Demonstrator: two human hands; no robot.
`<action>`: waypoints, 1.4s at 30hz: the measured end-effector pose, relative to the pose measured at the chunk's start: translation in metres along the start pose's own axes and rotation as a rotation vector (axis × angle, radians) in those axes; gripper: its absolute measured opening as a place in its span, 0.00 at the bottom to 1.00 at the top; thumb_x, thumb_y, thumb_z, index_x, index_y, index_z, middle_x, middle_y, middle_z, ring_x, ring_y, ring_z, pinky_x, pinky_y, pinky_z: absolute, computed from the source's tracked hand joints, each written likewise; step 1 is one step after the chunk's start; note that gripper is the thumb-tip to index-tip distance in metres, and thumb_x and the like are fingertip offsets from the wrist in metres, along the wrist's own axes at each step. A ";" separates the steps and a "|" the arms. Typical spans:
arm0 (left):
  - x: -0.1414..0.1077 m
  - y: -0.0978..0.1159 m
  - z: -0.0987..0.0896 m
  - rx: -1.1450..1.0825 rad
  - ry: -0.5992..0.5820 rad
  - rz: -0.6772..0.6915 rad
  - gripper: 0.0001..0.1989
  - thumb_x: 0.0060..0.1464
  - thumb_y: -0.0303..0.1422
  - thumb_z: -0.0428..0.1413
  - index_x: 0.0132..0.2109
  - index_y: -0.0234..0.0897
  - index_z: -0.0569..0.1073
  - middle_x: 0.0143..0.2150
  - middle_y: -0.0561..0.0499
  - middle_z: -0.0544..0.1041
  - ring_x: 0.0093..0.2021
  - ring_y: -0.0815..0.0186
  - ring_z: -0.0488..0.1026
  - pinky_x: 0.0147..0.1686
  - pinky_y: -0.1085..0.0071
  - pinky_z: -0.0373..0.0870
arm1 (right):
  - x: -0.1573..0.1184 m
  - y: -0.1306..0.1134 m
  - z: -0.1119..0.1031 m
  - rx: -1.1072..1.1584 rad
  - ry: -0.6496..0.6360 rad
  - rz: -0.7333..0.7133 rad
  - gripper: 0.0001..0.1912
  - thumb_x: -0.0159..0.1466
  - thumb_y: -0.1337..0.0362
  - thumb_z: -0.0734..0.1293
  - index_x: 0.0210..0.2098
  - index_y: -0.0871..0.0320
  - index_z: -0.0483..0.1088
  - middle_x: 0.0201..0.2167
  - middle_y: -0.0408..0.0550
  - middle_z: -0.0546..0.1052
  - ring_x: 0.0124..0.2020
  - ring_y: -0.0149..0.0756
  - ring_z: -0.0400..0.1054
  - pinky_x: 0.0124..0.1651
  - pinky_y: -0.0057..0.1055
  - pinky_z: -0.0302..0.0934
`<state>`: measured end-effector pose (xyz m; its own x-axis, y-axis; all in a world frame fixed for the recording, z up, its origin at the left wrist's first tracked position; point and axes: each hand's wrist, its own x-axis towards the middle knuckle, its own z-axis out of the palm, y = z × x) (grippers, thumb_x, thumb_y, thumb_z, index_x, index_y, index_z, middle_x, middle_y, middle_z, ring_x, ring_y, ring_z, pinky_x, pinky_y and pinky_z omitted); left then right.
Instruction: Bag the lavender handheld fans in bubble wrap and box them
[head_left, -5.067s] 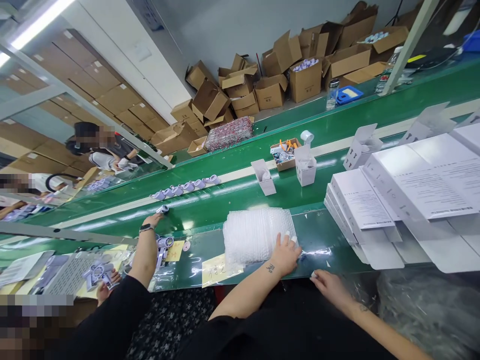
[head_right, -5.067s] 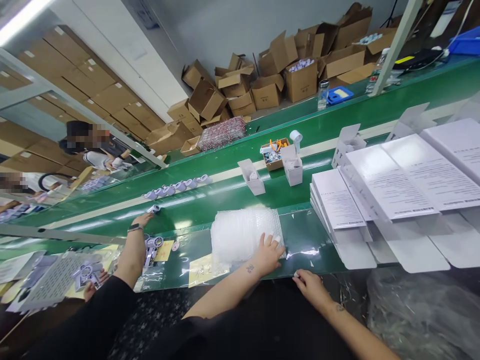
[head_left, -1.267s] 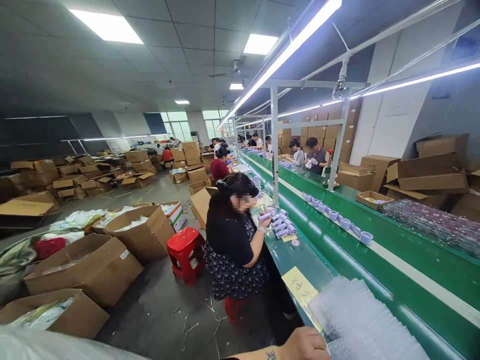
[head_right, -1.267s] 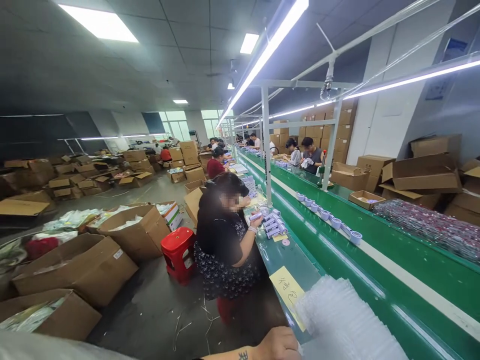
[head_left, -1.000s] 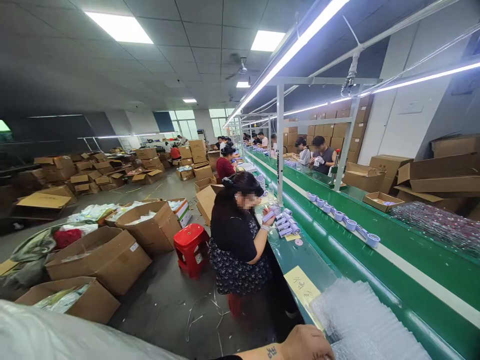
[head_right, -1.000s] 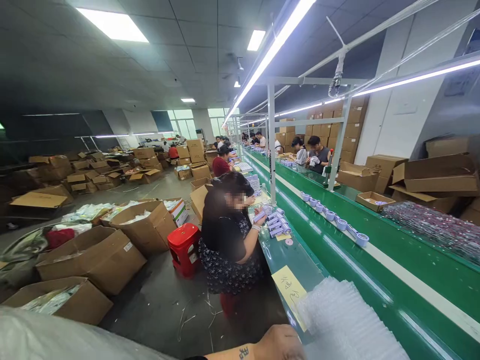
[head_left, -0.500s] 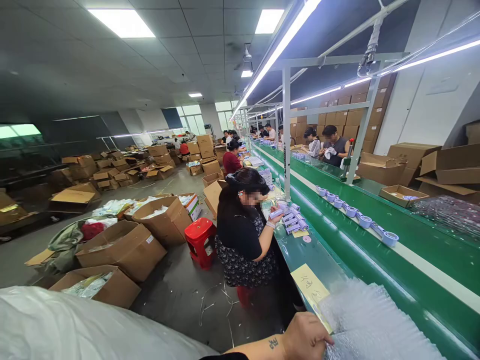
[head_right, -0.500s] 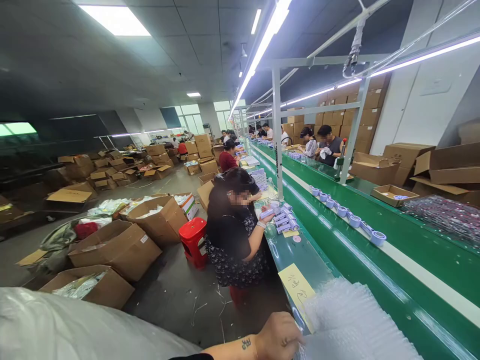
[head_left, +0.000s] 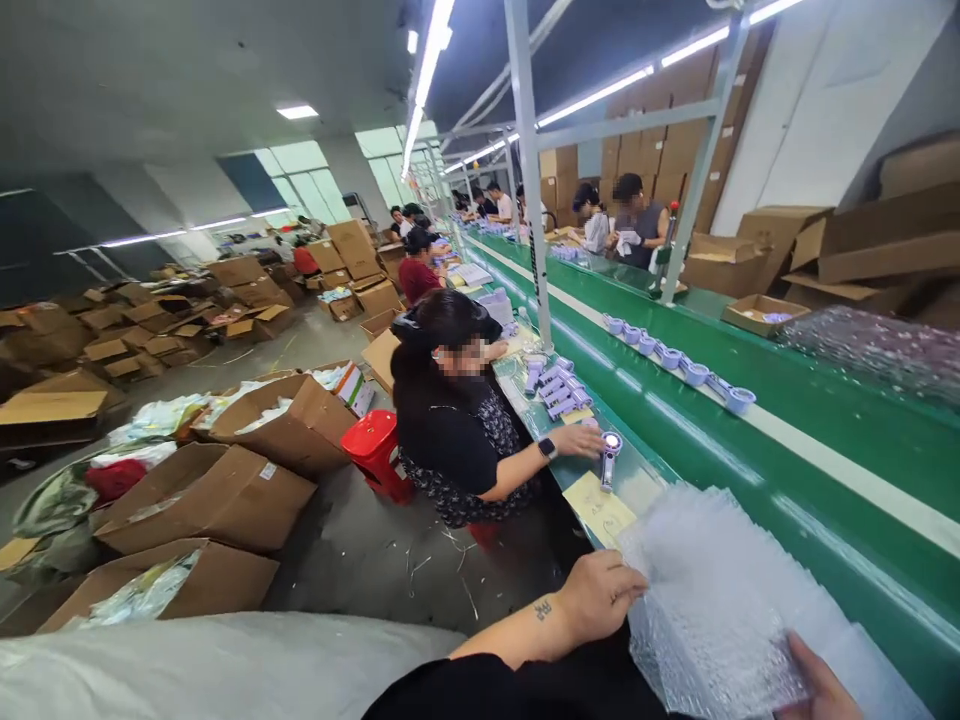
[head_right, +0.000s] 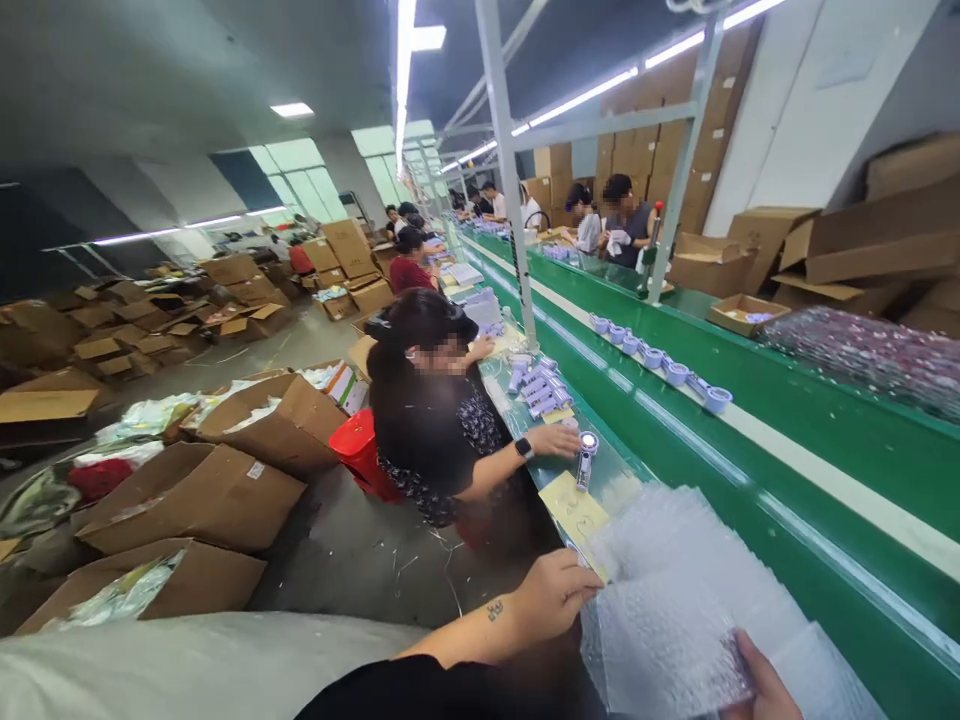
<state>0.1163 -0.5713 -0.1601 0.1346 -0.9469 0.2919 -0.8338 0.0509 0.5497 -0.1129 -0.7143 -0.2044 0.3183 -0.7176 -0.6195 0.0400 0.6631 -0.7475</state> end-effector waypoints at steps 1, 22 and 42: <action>0.002 0.000 0.000 0.012 -0.014 0.047 0.09 0.55 0.29 0.50 0.38 0.36 0.75 0.29 0.49 0.73 0.32 0.67 0.69 0.33 0.72 0.66 | 0.000 0.001 0.000 0.072 0.069 0.008 0.19 0.54 0.53 0.67 0.44 0.49 0.66 0.39 0.47 0.75 0.44 0.46 0.70 0.42 0.42 0.71; -0.031 -0.024 -0.103 -0.207 0.124 -0.465 0.08 0.56 0.28 0.46 0.30 0.36 0.68 0.28 0.51 0.70 0.30 0.68 0.68 0.31 0.73 0.63 | 0.140 -0.036 0.205 -0.853 0.091 -0.375 0.29 0.47 0.61 0.70 0.47 0.62 0.60 0.47 0.61 0.69 0.51 0.51 0.63 0.50 0.40 0.56; 0.075 -0.026 -0.062 -0.200 0.043 -0.041 0.08 0.57 0.31 0.51 0.35 0.36 0.74 0.30 0.50 0.76 0.32 0.68 0.72 0.35 0.73 0.67 | -0.080 -0.062 0.110 -0.050 -0.685 0.058 0.47 0.51 0.51 0.72 0.62 0.51 0.44 0.36 0.47 0.71 0.30 0.34 0.67 0.30 0.29 0.62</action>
<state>0.1812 -0.6242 -0.1038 0.1925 -0.9351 0.2974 -0.7046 0.0793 0.7052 -0.0368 -0.6747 -0.0819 0.8461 -0.3739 -0.3798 -0.0335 0.6739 -0.7381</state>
